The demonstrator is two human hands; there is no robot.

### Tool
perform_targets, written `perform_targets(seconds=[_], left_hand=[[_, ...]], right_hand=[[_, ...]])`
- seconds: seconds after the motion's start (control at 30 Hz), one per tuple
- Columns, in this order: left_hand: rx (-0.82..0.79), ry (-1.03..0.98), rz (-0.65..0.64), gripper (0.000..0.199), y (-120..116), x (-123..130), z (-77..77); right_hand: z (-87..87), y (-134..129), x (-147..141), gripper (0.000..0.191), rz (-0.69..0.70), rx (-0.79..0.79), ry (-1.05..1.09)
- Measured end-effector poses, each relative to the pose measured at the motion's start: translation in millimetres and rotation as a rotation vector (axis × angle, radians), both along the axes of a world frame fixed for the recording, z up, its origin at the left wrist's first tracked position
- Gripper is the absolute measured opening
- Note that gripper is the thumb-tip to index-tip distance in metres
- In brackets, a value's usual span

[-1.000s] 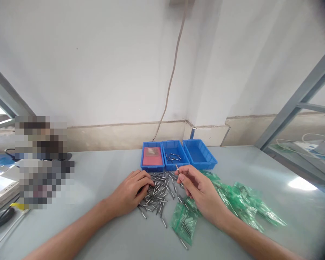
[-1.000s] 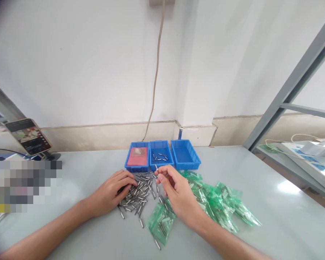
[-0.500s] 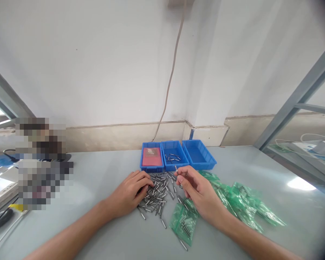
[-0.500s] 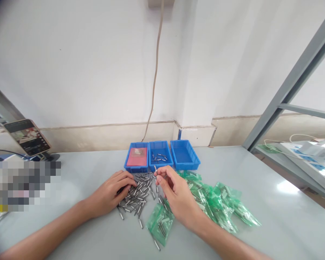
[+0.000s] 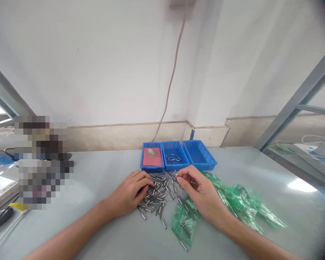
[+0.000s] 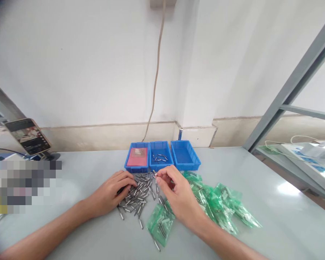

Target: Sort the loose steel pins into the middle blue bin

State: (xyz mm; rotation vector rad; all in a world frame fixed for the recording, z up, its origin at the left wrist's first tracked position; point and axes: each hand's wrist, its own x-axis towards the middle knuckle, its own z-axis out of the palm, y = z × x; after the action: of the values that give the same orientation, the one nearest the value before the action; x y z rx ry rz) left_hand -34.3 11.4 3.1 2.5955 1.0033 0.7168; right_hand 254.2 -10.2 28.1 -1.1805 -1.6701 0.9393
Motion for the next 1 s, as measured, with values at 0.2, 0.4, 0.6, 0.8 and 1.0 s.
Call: perform_targets(seconds=[0.2,0.4,0.6,0.8,1.0], left_hand=[[0.006,0.000,0.000,0.024,-0.3,0.2,1.7],[0.003,0.000,0.001,0.025,-0.3,-0.6,1.4],[0.014,-0.006,0.003,0.025,0.0,0.0,1.0],[0.002,0.006,0.002,0.024,-0.5,-0.9,0.8],[0.005,0.007,0.005,0.025,0.5,-0.5,1.4]], right_hand=[[0.8,0.0,-0.3,0.021,0.004,-0.068,0.012],[1.4,-0.8,-0.6,0.025,0.004,-0.053,0.002],[1.0,0.6,-1.0,0.026,-0.018,-0.033,-0.005],[1.4,0.3,-0.8,0.027,-0.007,-0.030,-0.002],[-0.8,0.9,-0.5,0.032,-0.009,-0.088,0.074]])
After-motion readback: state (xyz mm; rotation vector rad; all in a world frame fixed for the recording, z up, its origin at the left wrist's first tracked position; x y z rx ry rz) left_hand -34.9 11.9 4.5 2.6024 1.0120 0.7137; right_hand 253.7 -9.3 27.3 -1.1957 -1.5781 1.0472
